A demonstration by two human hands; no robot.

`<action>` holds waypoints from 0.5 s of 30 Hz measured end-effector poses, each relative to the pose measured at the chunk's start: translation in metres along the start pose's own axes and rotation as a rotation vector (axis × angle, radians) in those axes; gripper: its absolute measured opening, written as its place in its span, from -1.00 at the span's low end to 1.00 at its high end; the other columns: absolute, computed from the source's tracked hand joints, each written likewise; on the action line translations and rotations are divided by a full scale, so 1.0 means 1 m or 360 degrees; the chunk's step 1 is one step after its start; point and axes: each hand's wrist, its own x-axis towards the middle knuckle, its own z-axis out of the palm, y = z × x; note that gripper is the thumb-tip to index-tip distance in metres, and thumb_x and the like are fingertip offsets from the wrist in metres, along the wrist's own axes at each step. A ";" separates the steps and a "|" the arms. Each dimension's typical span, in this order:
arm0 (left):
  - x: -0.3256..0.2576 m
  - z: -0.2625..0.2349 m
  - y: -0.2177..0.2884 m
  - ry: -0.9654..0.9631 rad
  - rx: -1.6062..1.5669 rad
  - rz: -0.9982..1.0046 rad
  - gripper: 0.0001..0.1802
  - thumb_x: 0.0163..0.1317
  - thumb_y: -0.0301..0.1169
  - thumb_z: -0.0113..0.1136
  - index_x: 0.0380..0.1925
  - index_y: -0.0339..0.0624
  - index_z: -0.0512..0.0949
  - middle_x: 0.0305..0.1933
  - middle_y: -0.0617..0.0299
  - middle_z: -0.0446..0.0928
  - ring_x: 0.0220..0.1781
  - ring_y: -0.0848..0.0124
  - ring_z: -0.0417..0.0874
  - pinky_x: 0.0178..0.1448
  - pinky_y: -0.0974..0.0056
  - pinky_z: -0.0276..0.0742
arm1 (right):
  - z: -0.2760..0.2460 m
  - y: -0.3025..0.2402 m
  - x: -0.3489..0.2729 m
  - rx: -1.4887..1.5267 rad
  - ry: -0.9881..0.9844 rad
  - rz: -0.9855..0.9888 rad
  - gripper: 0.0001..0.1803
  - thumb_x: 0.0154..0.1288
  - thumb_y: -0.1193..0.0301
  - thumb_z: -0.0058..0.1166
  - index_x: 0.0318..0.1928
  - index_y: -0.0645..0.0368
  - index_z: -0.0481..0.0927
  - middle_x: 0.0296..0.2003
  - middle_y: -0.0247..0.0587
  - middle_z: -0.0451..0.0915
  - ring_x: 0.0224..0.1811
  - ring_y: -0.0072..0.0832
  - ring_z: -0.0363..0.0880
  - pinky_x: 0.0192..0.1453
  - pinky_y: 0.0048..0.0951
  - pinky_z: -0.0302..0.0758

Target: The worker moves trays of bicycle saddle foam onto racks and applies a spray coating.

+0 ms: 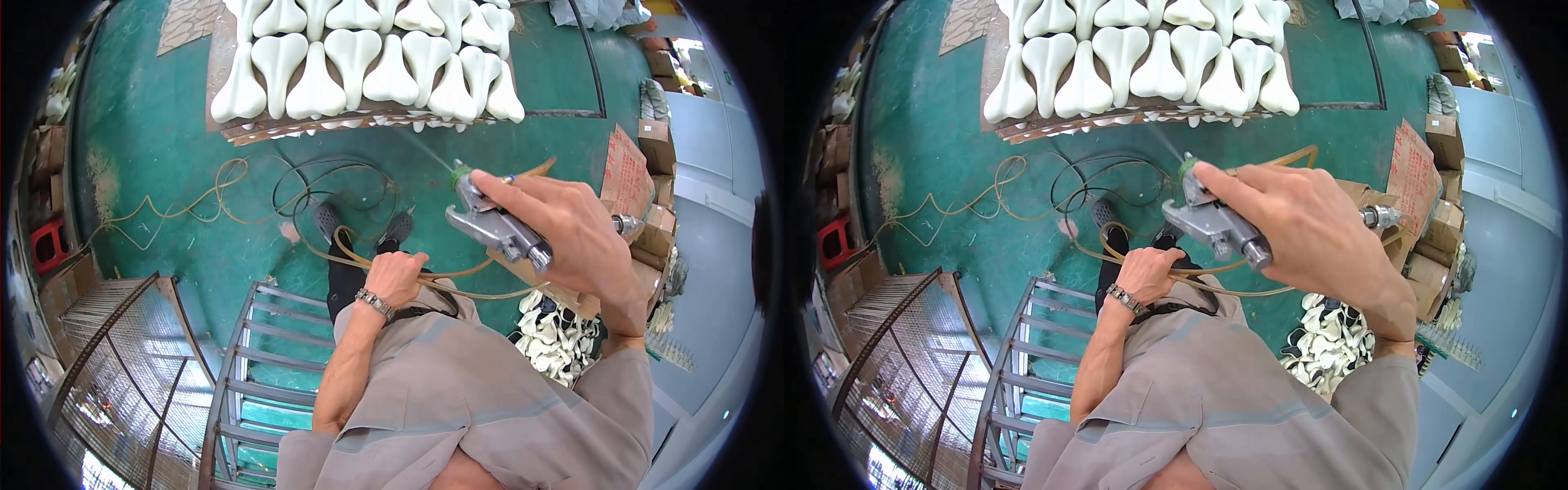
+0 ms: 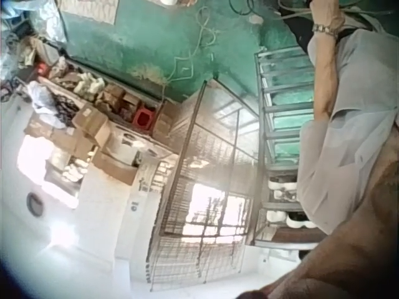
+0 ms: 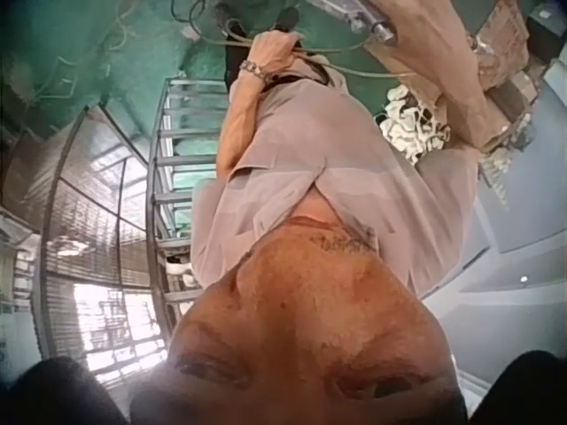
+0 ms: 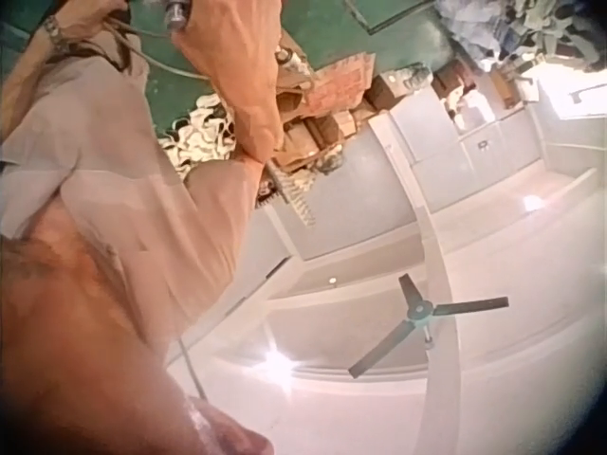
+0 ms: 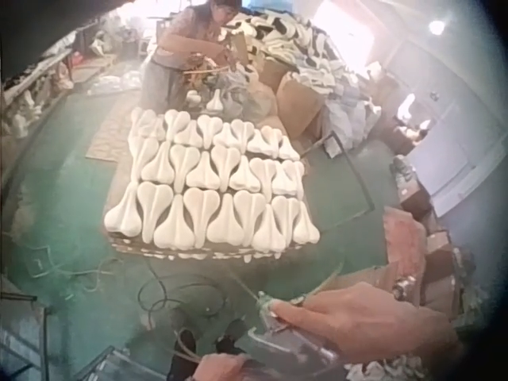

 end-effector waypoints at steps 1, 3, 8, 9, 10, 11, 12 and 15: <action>0.001 -0.003 0.000 -0.0003 -0.0001 0.0005 -0.68 0.08 -0.50 0.20 -0.13 -0.13 0.73 -0.49 -0.06 0.65 -0.37 -0.06 0.71 -0.31 -0.08 0.56 | 0.000 0.000 0.004 -0.0001 0.0000 0.0005 -0.08 -0.07 0.74 0.24 0.45 0.15 0.48 -0.13 0.03 0.70 -0.17 -0.02 0.71 -0.12 -0.11 0.59; 0.003 -0.009 0.001 -0.0055 0.0032 -0.0005 -0.69 0.09 -0.50 0.22 -0.13 -0.14 0.73 -0.49 -0.05 0.65 -0.37 -0.05 0.72 -0.31 -0.08 0.57 | 0.000 0.005 0.014 -0.0059 0.0299 0.0096 -0.13 -0.02 0.67 0.28 0.43 0.13 0.50 -0.13 0.01 0.71 -0.18 -0.03 0.72 -0.10 -0.11 0.61; 0.003 -0.017 0.000 -0.0111 0.0064 -0.0048 -0.71 0.15 -0.38 0.34 -0.08 -0.07 0.74 -0.44 -0.03 0.69 -0.30 -0.04 0.74 -0.25 -0.08 0.60 | -0.003 0.005 0.009 -0.0052 0.0256 -0.0048 -0.06 -0.08 0.75 0.24 0.46 0.13 0.48 -0.08 0.03 0.72 -0.13 0.00 0.72 -0.10 -0.11 0.60; 0.004 -0.018 0.000 -0.0110 0.0080 -0.0054 -0.71 0.17 -0.36 0.35 -0.08 -0.06 0.73 -0.44 -0.03 0.69 -0.30 -0.04 0.74 -0.25 -0.08 0.60 | -0.002 0.005 0.010 -0.0047 0.0264 -0.0047 -0.06 -0.08 0.75 0.24 0.46 0.13 0.48 -0.08 0.03 0.72 -0.13 0.00 0.72 -0.10 -0.11 0.60; 0.004 -0.018 0.002 -0.0114 0.0083 -0.0052 -0.71 0.17 -0.36 0.35 -0.08 -0.06 0.73 -0.44 -0.03 0.69 -0.30 -0.04 0.74 -0.25 -0.08 0.60 | -0.002 0.005 0.009 -0.0081 0.0336 0.0019 -0.08 -0.08 0.70 0.27 0.45 0.13 0.49 -0.08 0.01 0.72 -0.13 0.01 0.72 -0.09 -0.11 0.61; 0.005 -0.018 0.003 -0.0127 0.0105 -0.0063 -0.71 0.18 -0.35 0.36 -0.07 -0.07 0.73 -0.44 -0.03 0.69 -0.30 -0.03 0.74 -0.26 -0.08 0.60 | -0.003 0.005 0.005 -0.0115 0.0407 0.0084 -0.09 -0.07 0.66 0.30 0.44 0.12 0.50 -0.09 0.00 0.73 -0.13 0.01 0.72 -0.08 -0.11 0.62; 0.004 -0.017 0.006 -0.0139 0.0129 -0.0076 -0.71 0.19 -0.33 0.37 -0.07 -0.07 0.73 -0.43 -0.02 0.70 -0.30 -0.03 0.74 -0.26 -0.07 0.59 | -0.004 0.006 0.001 -0.0071 0.0416 0.0104 -0.11 -0.06 0.64 0.31 0.43 0.12 0.51 -0.10 0.00 0.73 -0.14 0.00 0.73 -0.08 -0.11 0.62; -0.001 -0.011 0.016 -0.0059 0.0110 -0.0088 -0.71 0.10 -0.48 0.25 -0.13 -0.13 0.72 -0.48 -0.01 0.67 -0.35 -0.02 0.74 -0.29 -0.08 0.58 | -0.006 0.012 -0.020 -0.0007 0.0255 -0.0020 -0.10 -0.06 0.70 0.27 0.44 0.13 0.51 -0.13 0.01 0.72 -0.17 0.00 0.71 -0.13 -0.11 0.59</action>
